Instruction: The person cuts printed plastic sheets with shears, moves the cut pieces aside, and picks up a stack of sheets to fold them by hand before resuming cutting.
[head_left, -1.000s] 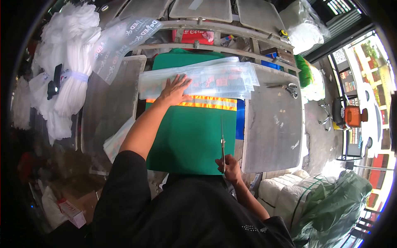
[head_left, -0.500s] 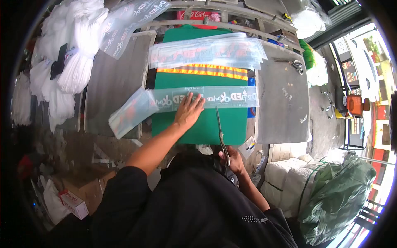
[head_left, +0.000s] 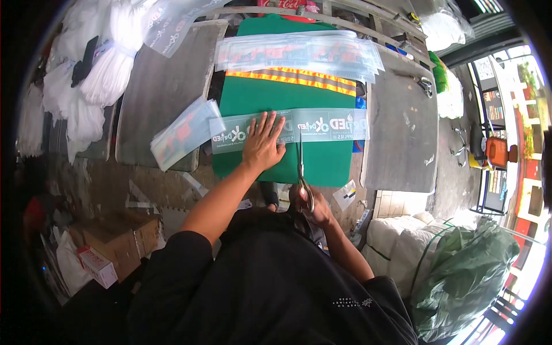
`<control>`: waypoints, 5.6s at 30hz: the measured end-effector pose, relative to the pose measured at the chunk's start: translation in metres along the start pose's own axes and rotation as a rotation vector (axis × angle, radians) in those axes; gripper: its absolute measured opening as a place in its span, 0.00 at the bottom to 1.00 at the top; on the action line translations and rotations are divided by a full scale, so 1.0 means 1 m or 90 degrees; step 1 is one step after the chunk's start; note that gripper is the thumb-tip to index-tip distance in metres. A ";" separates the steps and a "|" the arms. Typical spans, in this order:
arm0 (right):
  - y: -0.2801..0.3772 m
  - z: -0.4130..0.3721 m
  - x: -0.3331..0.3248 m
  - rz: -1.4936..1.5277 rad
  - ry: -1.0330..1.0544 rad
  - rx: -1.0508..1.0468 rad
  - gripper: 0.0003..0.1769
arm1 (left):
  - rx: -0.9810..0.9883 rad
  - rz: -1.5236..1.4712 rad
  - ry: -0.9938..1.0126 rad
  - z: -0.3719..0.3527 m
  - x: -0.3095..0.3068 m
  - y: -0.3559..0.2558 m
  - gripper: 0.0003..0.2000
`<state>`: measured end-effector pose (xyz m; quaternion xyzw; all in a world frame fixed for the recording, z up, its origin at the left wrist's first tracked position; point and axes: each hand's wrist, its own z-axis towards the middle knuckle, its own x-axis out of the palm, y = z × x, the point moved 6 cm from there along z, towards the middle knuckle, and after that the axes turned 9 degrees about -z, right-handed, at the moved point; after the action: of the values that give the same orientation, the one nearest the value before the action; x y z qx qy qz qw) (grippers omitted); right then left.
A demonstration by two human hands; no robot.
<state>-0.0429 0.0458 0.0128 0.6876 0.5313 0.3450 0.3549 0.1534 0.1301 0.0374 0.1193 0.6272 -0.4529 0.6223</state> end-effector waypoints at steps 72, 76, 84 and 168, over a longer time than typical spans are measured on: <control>0.073 -0.042 -0.293 -0.140 -0.138 -0.036 0.15 | -0.151 0.014 0.018 0.111 0.105 -0.174 0.37; 0.090 -0.030 -0.284 -0.127 -0.123 -0.050 0.20 | -0.119 -0.389 -0.180 0.103 0.062 -0.150 0.25; 0.103 0.014 -0.252 -0.169 -0.044 -0.055 0.19 | -0.424 -0.891 -0.879 -0.081 -0.124 0.084 0.15; 0.024 0.024 -0.055 -0.116 0.023 0.094 0.23 | -0.078 0.017 -0.041 -0.043 -0.002 -0.023 0.29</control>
<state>-0.0222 -0.0153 0.0154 0.6545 0.6215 0.2837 0.3238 0.1089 0.1490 0.0405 0.0747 0.6318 -0.4091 0.6541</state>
